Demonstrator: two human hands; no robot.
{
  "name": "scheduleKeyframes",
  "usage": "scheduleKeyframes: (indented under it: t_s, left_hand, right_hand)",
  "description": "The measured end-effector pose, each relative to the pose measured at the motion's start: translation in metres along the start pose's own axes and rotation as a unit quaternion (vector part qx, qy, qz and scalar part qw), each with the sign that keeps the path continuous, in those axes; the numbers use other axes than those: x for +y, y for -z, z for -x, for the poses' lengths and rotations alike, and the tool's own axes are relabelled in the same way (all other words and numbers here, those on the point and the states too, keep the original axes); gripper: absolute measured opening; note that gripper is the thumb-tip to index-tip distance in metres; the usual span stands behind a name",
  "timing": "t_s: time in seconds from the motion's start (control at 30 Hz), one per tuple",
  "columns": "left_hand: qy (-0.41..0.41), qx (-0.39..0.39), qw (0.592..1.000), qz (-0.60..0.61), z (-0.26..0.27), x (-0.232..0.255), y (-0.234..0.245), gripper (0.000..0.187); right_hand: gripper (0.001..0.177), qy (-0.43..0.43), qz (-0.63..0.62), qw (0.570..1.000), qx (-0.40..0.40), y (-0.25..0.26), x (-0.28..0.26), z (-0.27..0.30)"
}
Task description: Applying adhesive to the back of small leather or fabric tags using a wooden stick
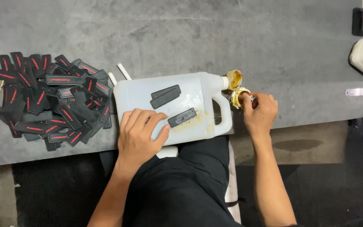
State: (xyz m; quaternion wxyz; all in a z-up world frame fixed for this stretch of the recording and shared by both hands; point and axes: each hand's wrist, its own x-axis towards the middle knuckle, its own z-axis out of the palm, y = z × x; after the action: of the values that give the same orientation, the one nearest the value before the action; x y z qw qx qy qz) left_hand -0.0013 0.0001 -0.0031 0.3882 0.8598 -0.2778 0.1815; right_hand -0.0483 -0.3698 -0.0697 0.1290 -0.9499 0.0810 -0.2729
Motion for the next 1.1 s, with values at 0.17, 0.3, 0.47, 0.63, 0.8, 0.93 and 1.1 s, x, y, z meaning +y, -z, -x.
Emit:
scheduleKeyframes:
  t_s: [0.17,0.3,0.47,0.63,0.8,0.93,1.1]
  left_hand:
    - [-0.002,0.005,1.0,-0.013,0.001,0.0,-0.002,0.012]
    - [0.0,0.004,1.0,-0.001,0.0,0.001,0.0,0.011]
    - [-0.003,0.008,1.0,-0.009,0.003,-0.001,-0.002,0.009]
    - [0.014,-0.028,0.999,-0.027,0.001,0.005,0.005,0.008]
    - [0.007,-0.018,1.0,-0.016,0.001,0.002,0.005,0.007]
    - [0.018,-0.013,1.0,-0.005,0.002,0.002,0.005,0.008]
    - [0.009,-0.006,1.0,0.009,0.002,0.0,0.005,0.01]
  right_hand:
    - [0.019,-0.211,-0.125,0.969,-0.021,0.006,0.011,0.002]
    - [0.031,-0.403,-0.331,0.853,0.009,0.006,0.03,0.007]
    - [0.027,-0.439,-0.512,0.736,0.051,0.053,-0.004,-0.016]
    - [0.022,-0.373,-0.574,0.727,0.057,0.123,-0.046,-0.05]
    - [0.025,-0.256,-0.537,0.774,0.215,0.161,-0.041,-0.057]
    - [0.023,-0.192,-0.474,0.841,0.177,0.17,-0.075,-0.057]
    - [0.022,-0.07,-0.365,0.922,0.108,0.12,-0.135,-0.036]
